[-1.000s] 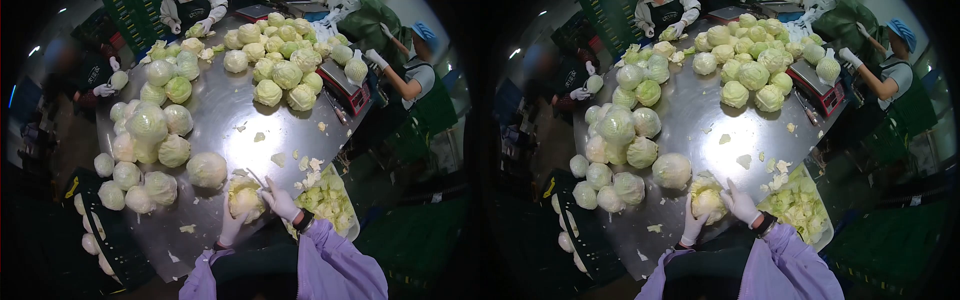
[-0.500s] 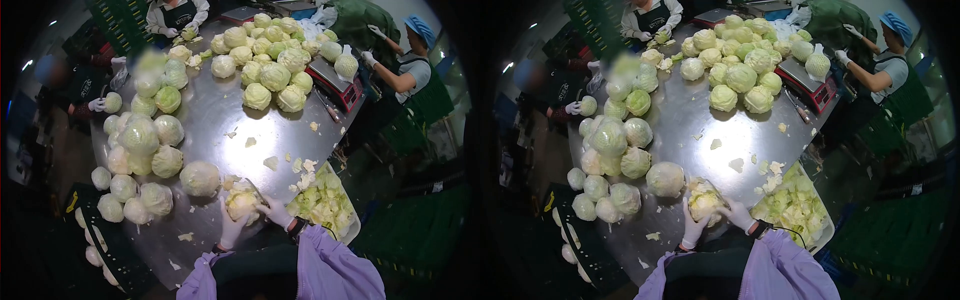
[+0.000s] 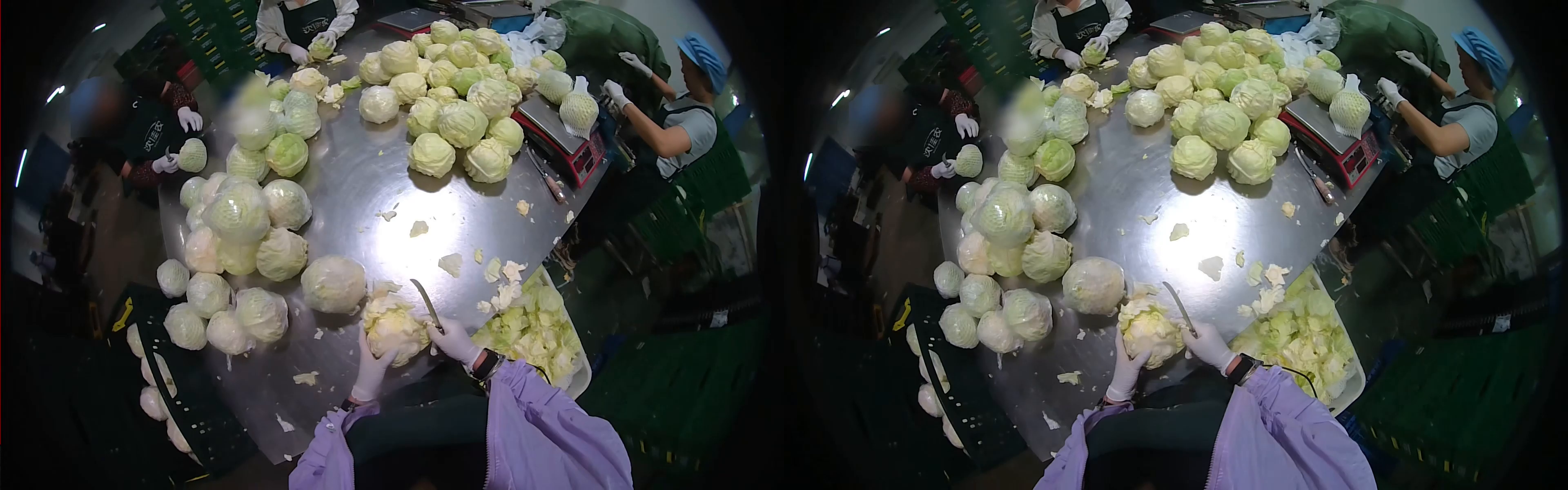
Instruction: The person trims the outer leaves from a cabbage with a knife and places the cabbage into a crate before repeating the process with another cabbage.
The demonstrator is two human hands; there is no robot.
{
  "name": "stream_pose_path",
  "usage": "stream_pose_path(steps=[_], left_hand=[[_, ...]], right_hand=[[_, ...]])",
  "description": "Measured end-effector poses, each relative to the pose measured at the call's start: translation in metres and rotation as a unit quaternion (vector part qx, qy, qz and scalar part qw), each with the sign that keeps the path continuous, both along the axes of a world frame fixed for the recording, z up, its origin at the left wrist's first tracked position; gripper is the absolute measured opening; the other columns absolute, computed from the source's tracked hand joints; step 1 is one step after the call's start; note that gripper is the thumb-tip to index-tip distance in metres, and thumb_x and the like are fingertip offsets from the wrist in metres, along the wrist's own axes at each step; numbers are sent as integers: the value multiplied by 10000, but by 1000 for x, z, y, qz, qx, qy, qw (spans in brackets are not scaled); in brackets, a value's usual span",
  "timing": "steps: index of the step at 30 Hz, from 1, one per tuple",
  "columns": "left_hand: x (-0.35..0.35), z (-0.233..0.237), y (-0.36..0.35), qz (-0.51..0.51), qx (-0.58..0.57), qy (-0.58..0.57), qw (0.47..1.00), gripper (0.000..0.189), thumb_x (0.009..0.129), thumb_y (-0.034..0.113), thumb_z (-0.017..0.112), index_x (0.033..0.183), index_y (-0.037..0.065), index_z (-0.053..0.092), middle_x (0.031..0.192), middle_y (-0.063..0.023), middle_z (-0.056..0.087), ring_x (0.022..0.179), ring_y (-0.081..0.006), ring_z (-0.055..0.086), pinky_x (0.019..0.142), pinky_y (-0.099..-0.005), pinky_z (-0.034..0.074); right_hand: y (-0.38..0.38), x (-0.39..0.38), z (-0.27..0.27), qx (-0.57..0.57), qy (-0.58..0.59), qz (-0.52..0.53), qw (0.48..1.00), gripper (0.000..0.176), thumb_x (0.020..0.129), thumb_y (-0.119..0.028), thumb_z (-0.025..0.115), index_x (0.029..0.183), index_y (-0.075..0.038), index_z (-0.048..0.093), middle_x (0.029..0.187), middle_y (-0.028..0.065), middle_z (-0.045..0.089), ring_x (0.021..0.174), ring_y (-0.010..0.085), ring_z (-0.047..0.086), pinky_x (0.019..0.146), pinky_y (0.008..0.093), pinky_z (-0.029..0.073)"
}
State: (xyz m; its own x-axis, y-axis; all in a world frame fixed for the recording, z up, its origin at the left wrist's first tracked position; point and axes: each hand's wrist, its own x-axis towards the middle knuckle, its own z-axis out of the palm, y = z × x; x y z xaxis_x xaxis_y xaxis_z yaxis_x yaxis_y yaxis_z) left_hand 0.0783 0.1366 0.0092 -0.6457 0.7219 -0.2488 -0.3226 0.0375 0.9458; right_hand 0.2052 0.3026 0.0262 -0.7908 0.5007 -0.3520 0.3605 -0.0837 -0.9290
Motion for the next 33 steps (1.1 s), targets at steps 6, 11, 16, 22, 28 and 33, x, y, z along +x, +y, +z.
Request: stream_pose_path(steps=[6,11,16,22,28,33], left_hand=[[17,9,2,1,-15,66,998,971,745,120,778,1457,4,126,1388,-173,354,1283,-256,390,1061,-377,362],[6,-15,-8,-45,-88,147,984,999,742,217,804,1460,3,143,1418,-198,323,1313,-276,361,1082,-383,333],[7,35,-20,-54,-101,216,970,952,740,269,803,1441,-21,228,1361,-203,397,1254,-287,422,1061,-381,349],[10,50,-26,-59,-166,546,819,852,724,490,740,1339,4,406,1248,-182,483,1162,-354,465,1013,-440,371],[-7,55,-26,-54,-237,471,848,713,657,455,771,1155,16,512,1058,-189,518,1021,-360,484,908,-425,393],[-3,51,-33,-18,-239,432,869,831,604,453,815,1219,17,466,1090,-198,505,1034,-380,476,901,-450,395]], right_hand=[[-9,-21,15,356,49,47,932,457,808,-398,701,1080,-36,648,918,177,668,851,359,639,739,402,517],[6,-22,0,295,12,44,955,256,885,-253,616,901,-3,665,746,203,645,664,348,637,607,393,497],[8,-13,-28,217,4,-4,976,243,848,-233,666,854,8,634,638,122,608,577,153,587,551,309,466],[-10,-22,-22,148,52,50,986,265,777,-193,728,956,-28,623,754,85,650,647,140,608,609,288,495],[16,-42,-19,66,-23,60,996,229,818,-190,663,981,-33,626,759,95,651,655,175,607,617,338,491],[6,-45,2,247,45,98,963,478,737,-406,760,1048,-72,621,824,157,661,701,302,655,636,381,515]])
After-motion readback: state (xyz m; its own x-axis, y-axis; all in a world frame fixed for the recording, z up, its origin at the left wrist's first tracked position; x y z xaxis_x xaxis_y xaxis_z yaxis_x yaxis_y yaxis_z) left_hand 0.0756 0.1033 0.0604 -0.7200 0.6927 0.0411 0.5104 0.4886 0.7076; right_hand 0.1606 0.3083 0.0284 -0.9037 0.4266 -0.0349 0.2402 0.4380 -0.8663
